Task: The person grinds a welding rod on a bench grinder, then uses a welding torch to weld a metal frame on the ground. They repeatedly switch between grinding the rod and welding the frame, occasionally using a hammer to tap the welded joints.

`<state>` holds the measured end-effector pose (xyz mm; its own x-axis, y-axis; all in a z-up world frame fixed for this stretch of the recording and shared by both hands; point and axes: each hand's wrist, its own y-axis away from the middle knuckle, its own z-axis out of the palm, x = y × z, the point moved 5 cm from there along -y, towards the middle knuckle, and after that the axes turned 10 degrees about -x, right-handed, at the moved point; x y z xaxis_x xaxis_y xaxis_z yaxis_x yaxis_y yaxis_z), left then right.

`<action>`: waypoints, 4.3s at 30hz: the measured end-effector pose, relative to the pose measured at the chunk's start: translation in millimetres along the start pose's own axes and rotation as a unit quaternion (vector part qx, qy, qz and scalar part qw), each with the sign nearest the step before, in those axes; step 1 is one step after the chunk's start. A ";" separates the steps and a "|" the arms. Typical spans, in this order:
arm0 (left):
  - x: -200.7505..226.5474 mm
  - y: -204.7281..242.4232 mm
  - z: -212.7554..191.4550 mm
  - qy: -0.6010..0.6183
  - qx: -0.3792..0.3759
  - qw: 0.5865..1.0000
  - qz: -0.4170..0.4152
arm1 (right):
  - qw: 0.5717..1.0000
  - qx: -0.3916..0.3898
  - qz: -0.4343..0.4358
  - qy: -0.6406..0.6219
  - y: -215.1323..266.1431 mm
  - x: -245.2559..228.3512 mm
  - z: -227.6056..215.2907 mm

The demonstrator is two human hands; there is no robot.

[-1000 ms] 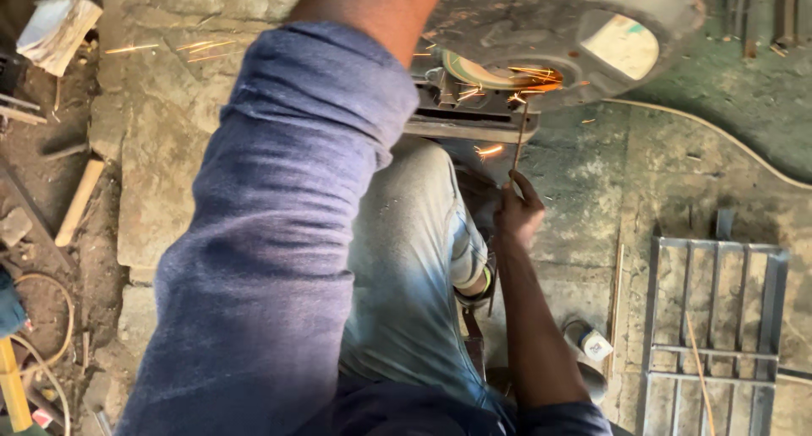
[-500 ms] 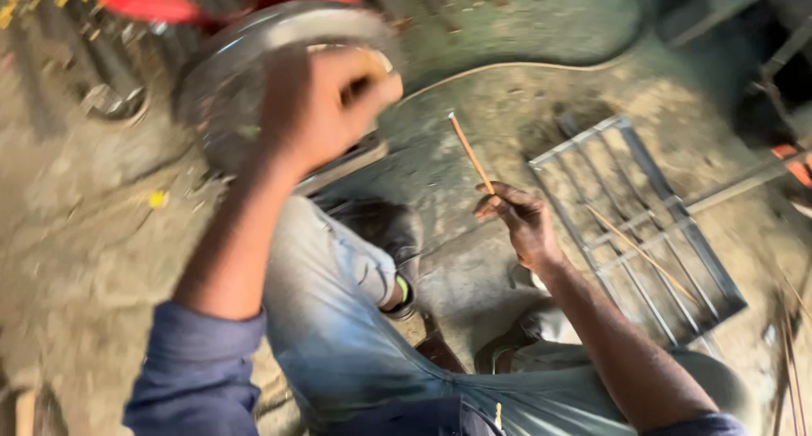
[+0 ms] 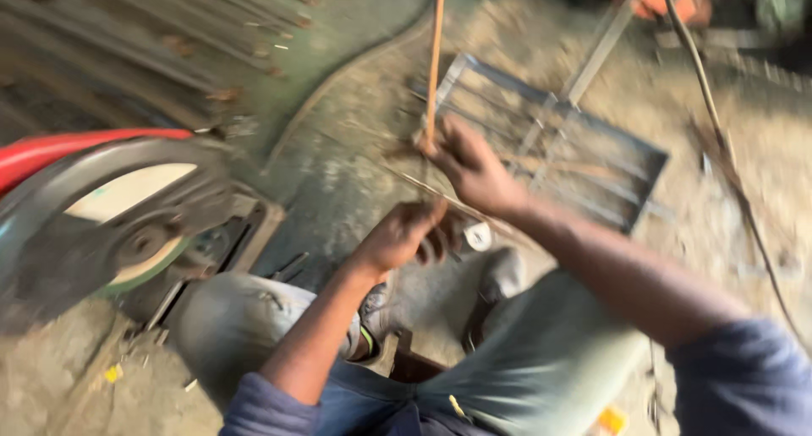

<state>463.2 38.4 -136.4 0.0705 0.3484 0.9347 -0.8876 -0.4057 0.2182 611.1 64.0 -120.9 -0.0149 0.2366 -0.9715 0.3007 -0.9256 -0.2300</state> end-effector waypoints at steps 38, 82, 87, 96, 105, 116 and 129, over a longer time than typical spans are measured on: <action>-189.0 -399.9 147.4 -0.452 -0.242 0.844 0.159 | 0.631 0.453 0.495 0.390 413.7 325.2 -60.7; -211.5 -372.2 149.4 -0.475 -0.271 0.815 0.193 | 0.508 0.685 0.516 0.082 604.3 265.5 67.8; -213.7 -371.7 151.7 -0.479 -0.272 0.813 0.188 | 0.505 0.720 0.474 0.050 598.9 265.8 76.8; -224.9 -373.0 151.7 -0.487 -0.289 0.805 0.178 | 0.525 0.781 0.283 -0.187 528.2 200.7 43.8; -212.1 -366.2 157.3 -0.486 -0.274 0.805 0.201 | 0.616 0.710 0.258 -0.223 435.8 213.8 -9.3; -216.3 -364.6 160.1 -0.477 -0.259 0.812 0.214 | 0.674 0.680 0.287 -0.034 426.7 225.0 -21.2; -226.8 -364.3 155.7 -0.487 -0.262 0.808 0.205 | 0.654 0.569 0.496 0.058 406.8 232.4 -39.2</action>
<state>841.4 -24.4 -384.1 -0.1800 -0.6573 0.7318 -0.9799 0.1845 -0.0754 767.3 -246.0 -438.0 -0.2585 -0.6873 -0.6788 -0.7965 -0.2459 0.5523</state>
